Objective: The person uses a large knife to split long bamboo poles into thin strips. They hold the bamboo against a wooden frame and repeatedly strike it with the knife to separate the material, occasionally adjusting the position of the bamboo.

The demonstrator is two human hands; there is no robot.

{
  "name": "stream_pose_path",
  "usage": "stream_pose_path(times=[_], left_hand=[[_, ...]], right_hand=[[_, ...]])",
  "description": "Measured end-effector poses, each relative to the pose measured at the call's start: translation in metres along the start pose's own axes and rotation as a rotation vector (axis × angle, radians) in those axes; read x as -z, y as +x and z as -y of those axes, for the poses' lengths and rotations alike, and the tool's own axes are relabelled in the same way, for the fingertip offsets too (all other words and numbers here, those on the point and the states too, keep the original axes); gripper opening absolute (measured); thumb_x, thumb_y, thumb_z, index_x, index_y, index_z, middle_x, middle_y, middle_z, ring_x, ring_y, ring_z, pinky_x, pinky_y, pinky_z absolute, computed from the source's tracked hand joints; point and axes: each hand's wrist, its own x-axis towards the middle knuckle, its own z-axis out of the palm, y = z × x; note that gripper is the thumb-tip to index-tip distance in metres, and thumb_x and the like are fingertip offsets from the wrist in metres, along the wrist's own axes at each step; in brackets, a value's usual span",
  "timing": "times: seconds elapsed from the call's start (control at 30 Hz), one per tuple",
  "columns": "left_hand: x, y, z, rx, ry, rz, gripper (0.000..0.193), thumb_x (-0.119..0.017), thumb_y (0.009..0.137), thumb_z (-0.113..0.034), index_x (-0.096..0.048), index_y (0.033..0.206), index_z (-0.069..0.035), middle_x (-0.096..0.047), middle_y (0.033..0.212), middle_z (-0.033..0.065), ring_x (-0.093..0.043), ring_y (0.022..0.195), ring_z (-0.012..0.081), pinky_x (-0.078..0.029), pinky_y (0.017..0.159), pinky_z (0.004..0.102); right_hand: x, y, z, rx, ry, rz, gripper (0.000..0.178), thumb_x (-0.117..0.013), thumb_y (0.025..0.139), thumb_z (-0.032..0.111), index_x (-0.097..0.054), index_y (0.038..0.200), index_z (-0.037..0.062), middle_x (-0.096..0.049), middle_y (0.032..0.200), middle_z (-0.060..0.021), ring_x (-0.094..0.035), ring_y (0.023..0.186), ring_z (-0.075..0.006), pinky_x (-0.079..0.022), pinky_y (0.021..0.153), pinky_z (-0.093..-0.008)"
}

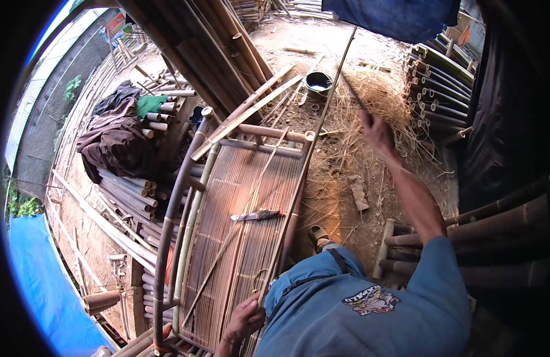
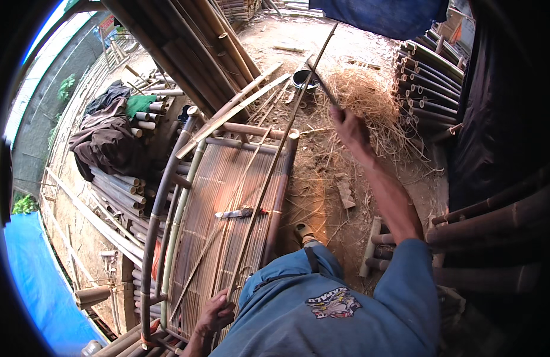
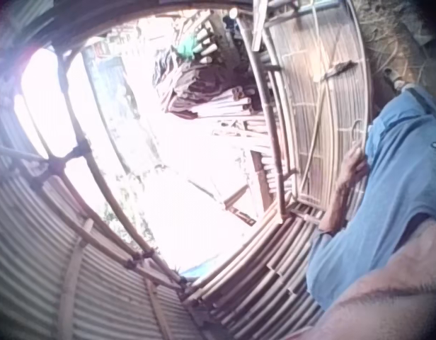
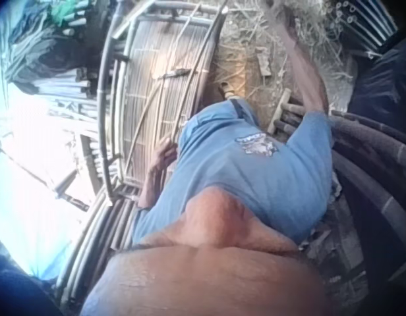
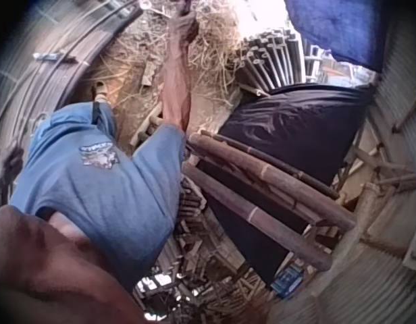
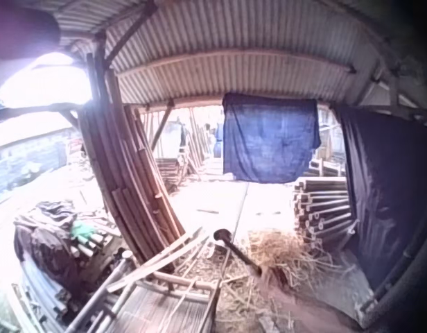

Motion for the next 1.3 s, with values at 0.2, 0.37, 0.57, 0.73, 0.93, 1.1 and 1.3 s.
stream_pose_path(times=[0.2, 0.37, 0.57, 0.73, 0.93, 1.1, 1.3], left_hand=[[-0.025, 0.090, -0.025, -0.190, 0.277, -0.145, 0.033, -0.048, 0.099, -0.036, -0.051, 0.105, -0.004, -0.042, 0.059, -0.0018, -0.034, 0.038, 0.0068, -0.026, 0.033, 0.0218], [-0.065, 0.132, -0.072, -0.361, 0.428, -0.158, 0.031, -0.048, 0.100, -0.031, -0.050, 0.080, -0.007, -0.039, 0.055, -0.0030, -0.033, 0.041, 0.0061, -0.026, 0.036, 0.0217], [-0.095, 0.105, -0.057, -0.401, 0.623, -0.136, 0.041, -0.047, 0.101, -0.030, -0.054, 0.124, 0.002, -0.036, 0.055, -0.0056, -0.032, 0.042, 0.0040, -0.025, 0.037, 0.0211], [-0.086, 0.088, -0.044, -0.360, 0.601, -0.078, 0.042, -0.045, 0.102, -0.030, -0.052, 0.131, 0.000, -0.043, 0.055, -0.0054, -0.037, 0.042, 0.0033, -0.029, 0.038, 0.0195], [-0.072, 0.040, -0.029, -0.323, 0.538, -0.117, 0.043, -0.048, 0.101, -0.027, -0.051, 0.130, 0.005, -0.045, 0.059, -0.0049, -0.037, 0.045, 0.0033, -0.029, 0.042, 0.0193], [-0.046, -0.014, -0.007, -0.219, 0.510, -0.069, 0.044, -0.051, 0.099, -0.025, -0.051, 0.130, 0.006, -0.043, 0.059, -0.0052, -0.036, 0.045, 0.0040, -0.028, 0.042, 0.0206], [-0.030, -0.019, 0.005, -0.070, 0.566, -0.122, 0.043, -0.058, 0.095, -0.028, -0.058, 0.122, 0.006, -0.046, 0.060, -0.0043, -0.042, 0.052, 0.0048, -0.033, 0.048, 0.0214]], right_hand=[[-0.039, -0.094, 0.044, 0.386, 0.061, 0.217, 0.067, -0.032, 0.092, 0.069, -0.053, 0.076, 0.0086, -0.052, 0.058, -0.0051, -0.052, 0.048, -0.0171, -0.040, 0.040, -0.0371], [-0.080, -0.197, 0.078, 0.763, 0.083, 0.228, 0.045, -0.061, 0.087, 0.051, -0.058, 0.083, 0.0070, -0.059, 0.069, -0.0114, -0.062, 0.056, -0.0298, -0.051, 0.048, -0.0396], [-0.091, -0.154, 0.054, 0.527, 0.179, 0.168, 0.050, -0.055, 0.089, 0.055, -0.059, 0.086, 0.0059, -0.061, 0.067, -0.0122, -0.063, 0.055, -0.0302, -0.049, 0.048, -0.0395], [-0.064, -0.111, 0.044, 0.467, -0.079, 0.157, 0.056, -0.045, 0.093, 0.060, -0.056, 0.081, 0.0063, -0.060, 0.061, -0.0115, -0.062, 0.052, -0.0261, -0.049, 0.047, -0.0409], [-0.052, -0.070, 0.036, 0.530, -0.218, 0.081, 0.051, -0.049, 0.091, 0.060, -0.057, 0.086, 0.0099, -0.061, 0.061, -0.0081, -0.059, 0.049, -0.0222, -0.046, 0.043, -0.0385], [-0.025, -0.009, -0.003, 0.082, -0.065, 0.043, 0.061, -0.033, 0.089, 0.072, -0.049, 0.073, 0.0152, -0.037, 0.052, 0.0051, -0.034, 0.041, -0.0080, -0.034, 0.033, -0.0289], [-0.029, -0.021, 0.047, -0.124, 0.910, -0.015, 0.055, -0.062, 0.080, 0.066, -0.051, 0.073, 0.0125, -0.048, 0.053, 0.0027, -0.049, 0.040, -0.0070, -0.042, 0.036, -0.0241]])
